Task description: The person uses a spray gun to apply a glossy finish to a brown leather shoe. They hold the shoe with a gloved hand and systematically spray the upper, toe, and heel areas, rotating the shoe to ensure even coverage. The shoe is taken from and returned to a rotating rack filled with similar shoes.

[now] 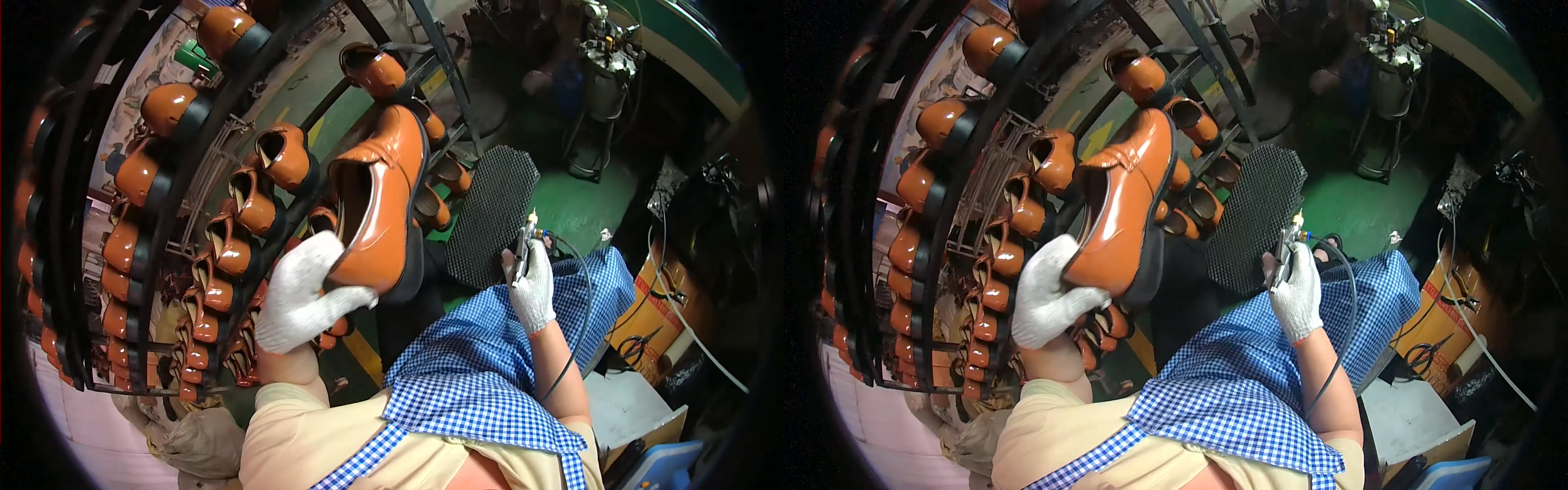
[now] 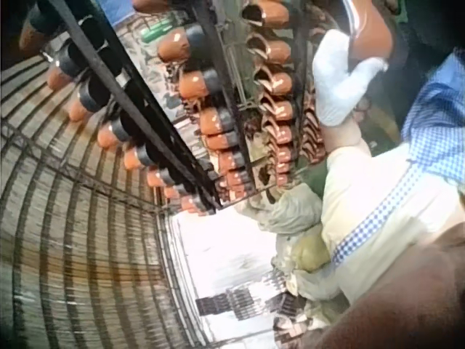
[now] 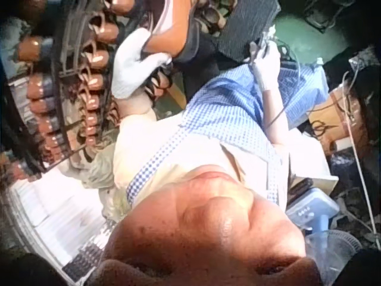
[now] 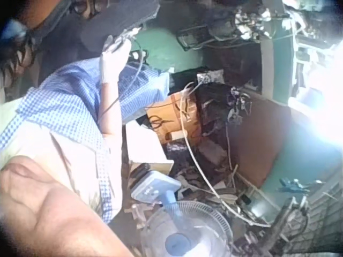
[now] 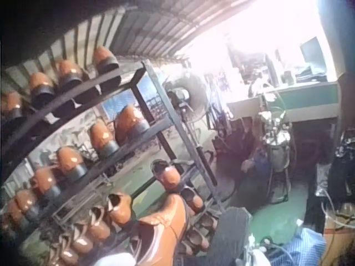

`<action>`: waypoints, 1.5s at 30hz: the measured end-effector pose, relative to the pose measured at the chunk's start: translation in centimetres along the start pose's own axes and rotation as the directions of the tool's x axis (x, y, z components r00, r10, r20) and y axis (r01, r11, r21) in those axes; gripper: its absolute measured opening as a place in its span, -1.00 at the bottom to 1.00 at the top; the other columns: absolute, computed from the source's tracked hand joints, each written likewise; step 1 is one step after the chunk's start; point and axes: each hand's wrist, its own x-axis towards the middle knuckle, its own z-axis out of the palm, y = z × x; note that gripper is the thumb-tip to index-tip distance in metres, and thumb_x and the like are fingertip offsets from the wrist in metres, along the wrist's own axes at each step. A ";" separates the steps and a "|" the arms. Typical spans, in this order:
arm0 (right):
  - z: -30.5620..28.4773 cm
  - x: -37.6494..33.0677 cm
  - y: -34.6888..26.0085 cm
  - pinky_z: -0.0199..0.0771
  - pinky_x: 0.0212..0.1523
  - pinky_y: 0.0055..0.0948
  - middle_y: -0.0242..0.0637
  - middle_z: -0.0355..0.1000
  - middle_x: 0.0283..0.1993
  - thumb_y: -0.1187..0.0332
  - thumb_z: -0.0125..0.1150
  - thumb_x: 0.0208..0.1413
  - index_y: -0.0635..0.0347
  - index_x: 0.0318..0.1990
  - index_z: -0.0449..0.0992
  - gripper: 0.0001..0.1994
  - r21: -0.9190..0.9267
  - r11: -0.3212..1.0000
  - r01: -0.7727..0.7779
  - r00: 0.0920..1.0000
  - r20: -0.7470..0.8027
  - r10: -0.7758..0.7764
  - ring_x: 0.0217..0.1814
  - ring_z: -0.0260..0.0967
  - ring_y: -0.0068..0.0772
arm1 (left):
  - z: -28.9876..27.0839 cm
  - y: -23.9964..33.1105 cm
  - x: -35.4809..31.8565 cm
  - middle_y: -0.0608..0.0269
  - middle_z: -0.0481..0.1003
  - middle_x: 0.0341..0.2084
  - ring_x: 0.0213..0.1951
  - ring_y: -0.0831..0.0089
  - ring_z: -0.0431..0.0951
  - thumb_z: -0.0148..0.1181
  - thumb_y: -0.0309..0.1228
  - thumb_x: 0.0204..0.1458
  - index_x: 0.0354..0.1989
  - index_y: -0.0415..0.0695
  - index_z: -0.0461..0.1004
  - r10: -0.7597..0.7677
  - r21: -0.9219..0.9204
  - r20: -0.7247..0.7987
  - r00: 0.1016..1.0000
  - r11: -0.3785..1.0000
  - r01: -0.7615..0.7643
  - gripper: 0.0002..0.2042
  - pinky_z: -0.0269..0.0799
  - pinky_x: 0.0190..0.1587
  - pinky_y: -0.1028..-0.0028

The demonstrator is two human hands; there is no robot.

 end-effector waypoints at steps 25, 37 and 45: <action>1.2 -0.9 2.0 0.39 -0.28 -0.18 -0.13 0.34 -0.36 0.37 0.30 0.27 0.28 -0.15 0.40 -0.79 0.166 0.976 -0.139 0.990 0.047 0.133 -0.34 0.35 -0.10 | -2.6 -9.3 24.2 -0.14 0.43 0.28 0.29 -0.06 0.46 0.29 0.13 0.15 0.34 -0.17 0.42 0.162 0.713 -0.271 0.949 0.696 0.085 -0.27 0.35 0.36 0.18; 0.3 -1.0 1.8 0.47 -0.21 -0.18 -0.06 0.44 -0.26 0.38 0.35 0.22 0.27 0.00 0.49 -0.73 0.182 0.979 -0.097 0.995 -0.010 0.100 -0.25 0.44 -0.04 | 6.5 -2.4 10.0 0.08 0.50 -0.34 -0.28 0.24 0.56 0.42 -0.59 0.00 -0.16 -0.25 0.58 0.275 0.257 0.165 0.947 0.915 -0.310 -0.77 0.46 -0.17 0.35; -6.3 -2.8 -0.8 0.60 -0.12 -0.24 -0.22 0.49 -0.19 0.39 0.46 0.04 0.13 -0.15 0.63 -0.78 -0.185 0.979 0.090 0.993 -0.063 -0.103 -0.16 0.53 -0.11 | 11.5 -4.9 4.5 0.07 0.49 -0.35 -0.34 0.15 0.52 0.52 -0.47 -0.06 -0.11 -0.25 0.60 0.254 0.204 0.355 0.899 0.918 -0.340 -0.67 0.43 -0.28 0.28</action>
